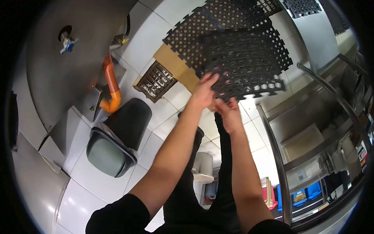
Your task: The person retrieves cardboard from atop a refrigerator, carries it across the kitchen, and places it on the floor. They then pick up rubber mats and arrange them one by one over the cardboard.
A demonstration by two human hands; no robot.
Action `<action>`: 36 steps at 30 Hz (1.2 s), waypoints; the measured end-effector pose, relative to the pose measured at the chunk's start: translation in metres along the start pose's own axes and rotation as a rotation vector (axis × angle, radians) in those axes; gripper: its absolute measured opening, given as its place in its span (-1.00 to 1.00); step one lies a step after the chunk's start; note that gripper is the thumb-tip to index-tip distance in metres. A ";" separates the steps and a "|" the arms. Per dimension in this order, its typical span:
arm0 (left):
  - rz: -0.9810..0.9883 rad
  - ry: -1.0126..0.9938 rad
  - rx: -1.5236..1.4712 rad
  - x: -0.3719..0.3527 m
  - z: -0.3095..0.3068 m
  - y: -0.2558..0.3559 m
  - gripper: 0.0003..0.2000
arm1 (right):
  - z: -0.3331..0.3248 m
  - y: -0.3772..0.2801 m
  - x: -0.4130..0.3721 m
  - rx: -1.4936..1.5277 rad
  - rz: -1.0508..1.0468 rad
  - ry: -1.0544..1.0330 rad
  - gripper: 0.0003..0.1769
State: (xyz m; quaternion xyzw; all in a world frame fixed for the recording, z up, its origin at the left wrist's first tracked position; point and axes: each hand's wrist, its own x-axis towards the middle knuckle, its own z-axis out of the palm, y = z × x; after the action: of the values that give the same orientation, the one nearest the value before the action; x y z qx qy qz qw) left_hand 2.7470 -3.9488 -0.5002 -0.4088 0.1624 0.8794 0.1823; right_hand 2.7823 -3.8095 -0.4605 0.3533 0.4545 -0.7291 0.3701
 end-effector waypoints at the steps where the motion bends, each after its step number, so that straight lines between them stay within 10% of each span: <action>1: 0.053 0.023 0.004 -0.021 -0.026 0.005 -0.59 | 0.013 0.008 -0.011 -0.048 0.072 0.005 -0.75; 7: 0.255 0.286 0.155 -0.108 -0.204 0.073 -0.67 | -0.021 0.082 0.031 -0.817 0.362 -0.073 -0.74; 9: 0.291 0.337 0.134 -0.114 -0.258 0.096 -0.69 | -0.046 0.117 0.092 -1.485 -0.402 -0.083 -0.68; 18: 0.317 0.451 0.105 -0.067 -0.360 0.119 -0.82 | 0.063 0.093 0.208 -1.747 -0.611 -0.034 -0.23; 21: 0.326 0.504 0.063 -0.057 -0.375 0.106 -0.85 | 0.075 0.104 0.229 -1.830 -0.375 -0.182 -0.17; 36: 0.299 0.466 0.100 -0.036 -0.414 0.089 -0.80 | 0.082 0.114 0.231 -1.906 -0.458 -0.259 -0.14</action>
State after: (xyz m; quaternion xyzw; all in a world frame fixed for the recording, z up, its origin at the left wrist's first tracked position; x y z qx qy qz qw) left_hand 3.0008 -4.2139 -0.7136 -0.5618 0.3014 0.7699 0.0282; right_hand 2.7556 -3.9715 -0.6755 -0.2716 0.8648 -0.1451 0.3965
